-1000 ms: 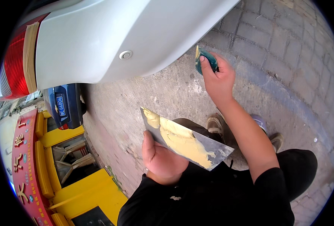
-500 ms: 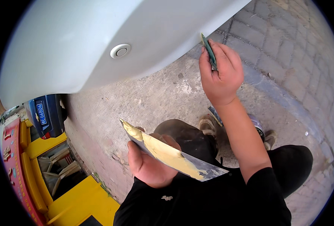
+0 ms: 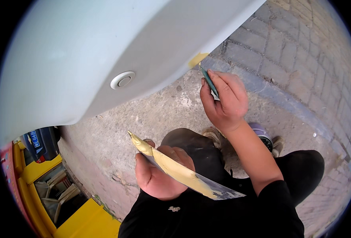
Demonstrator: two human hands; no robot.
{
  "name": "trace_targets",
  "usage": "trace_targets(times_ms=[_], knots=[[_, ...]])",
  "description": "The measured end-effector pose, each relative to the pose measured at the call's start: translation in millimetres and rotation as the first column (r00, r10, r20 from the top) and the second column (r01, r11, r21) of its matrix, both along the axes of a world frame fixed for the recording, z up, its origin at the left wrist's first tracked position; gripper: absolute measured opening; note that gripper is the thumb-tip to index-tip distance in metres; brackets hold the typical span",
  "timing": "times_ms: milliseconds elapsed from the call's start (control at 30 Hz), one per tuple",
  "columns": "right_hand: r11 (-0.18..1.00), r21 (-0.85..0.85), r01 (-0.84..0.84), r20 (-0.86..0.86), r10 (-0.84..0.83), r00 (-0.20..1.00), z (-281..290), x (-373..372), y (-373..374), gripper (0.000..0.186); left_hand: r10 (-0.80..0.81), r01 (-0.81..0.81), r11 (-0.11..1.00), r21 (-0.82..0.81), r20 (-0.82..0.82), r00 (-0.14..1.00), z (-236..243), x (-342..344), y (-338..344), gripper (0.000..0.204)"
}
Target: The person applies a yellowish body filler to the rear bumper of a white car using a putty knife. They spread the filler over a specific area, then scrape excess material from the tool onto a metal mixing board. The person then cleans the putty knife and board with a cloth.
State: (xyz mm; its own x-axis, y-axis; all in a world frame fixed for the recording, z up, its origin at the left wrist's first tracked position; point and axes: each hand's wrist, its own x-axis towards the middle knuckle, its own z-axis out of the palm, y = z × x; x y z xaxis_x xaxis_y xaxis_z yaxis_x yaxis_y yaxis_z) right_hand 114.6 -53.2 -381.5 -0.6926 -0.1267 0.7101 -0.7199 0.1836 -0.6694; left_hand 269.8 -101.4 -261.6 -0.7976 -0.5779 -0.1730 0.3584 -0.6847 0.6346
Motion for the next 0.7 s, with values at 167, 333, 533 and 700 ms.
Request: trace_targets(times_ms=[167,333,533,700], knots=[[0.992,0.022,0.125,-0.009,-0.125,0.992,5.8,-22.0,8.2,0.03,-0.002,0.005,0.998,-0.059,0.042,0.999,-4.4,-8.2,3.4,0.043],[0.998,0.039,-0.052,0.009,0.051,0.999,3.3,-5.7,-11.8,0.031,-0.015,0.017,0.998,-0.057,0.041,0.999,-3.7,-13.1,5.4,0.045],[0.99,0.015,-0.139,-0.006,0.14,0.99,-0.7,-3.0,-0.6,0.035,-0.016,0.015,1.0,0.017,0.046,0.999,-1.8,-17.2,8.7,0.047],[1.0,-0.015,0.017,0.114,-0.015,0.993,6.6,-16.2,23.8,0.028,0.095,-0.108,0.987,0.117,0.109,0.99,1.9,-16.5,18.0,0.049]])
